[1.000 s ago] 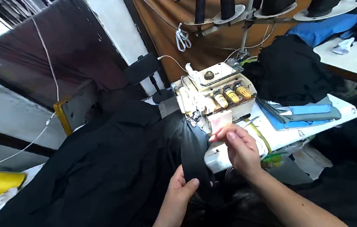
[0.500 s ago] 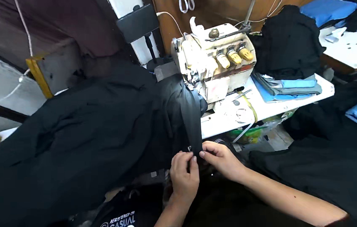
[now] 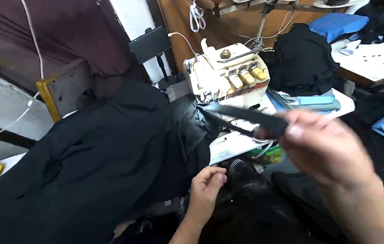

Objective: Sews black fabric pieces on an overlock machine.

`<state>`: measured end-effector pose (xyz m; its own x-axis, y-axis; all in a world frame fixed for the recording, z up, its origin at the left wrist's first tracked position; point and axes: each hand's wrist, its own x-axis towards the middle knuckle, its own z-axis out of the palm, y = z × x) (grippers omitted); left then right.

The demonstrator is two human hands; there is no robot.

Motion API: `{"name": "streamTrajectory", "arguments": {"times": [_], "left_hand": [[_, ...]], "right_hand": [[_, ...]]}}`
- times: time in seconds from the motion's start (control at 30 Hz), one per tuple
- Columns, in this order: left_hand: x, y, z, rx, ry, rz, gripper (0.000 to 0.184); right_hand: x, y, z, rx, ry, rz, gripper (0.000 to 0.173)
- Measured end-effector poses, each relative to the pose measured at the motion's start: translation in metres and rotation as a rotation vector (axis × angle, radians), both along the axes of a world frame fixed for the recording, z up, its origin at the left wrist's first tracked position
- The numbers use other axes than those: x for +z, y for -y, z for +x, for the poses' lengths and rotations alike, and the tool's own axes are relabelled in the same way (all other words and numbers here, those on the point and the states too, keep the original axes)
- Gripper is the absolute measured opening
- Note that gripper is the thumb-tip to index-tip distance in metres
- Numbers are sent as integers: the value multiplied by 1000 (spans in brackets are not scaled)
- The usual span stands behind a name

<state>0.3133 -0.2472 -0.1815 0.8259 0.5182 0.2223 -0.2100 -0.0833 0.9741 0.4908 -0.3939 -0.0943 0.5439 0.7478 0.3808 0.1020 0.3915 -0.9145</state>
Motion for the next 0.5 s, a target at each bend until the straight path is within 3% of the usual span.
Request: {"name": "streamTrajectory", "arguments": {"times": [0.1, 0.2, 0.3, 0.4, 0.5], "left_hand": [[6, -2, 8, -143, 2, -609, 21], [13, -5, 13, -248, -17, -862, 14], [37, -25, 14, -362, 197, -577, 21], [83, -46, 14, -416, 427, -282, 30], [109, -54, 21, -250, 486, -90, 39]], "right_hand": [[-44, 4, -31, 297, 317, -260, 20], [-70, -1, -34, 336, 528, -239, 19], [-59, -15, -9, 255, 542, -138, 24], [-43, -57, 25, 16, 595, -98, 31], [-32, -105, 39, 16, 647, 26, 38]]}}
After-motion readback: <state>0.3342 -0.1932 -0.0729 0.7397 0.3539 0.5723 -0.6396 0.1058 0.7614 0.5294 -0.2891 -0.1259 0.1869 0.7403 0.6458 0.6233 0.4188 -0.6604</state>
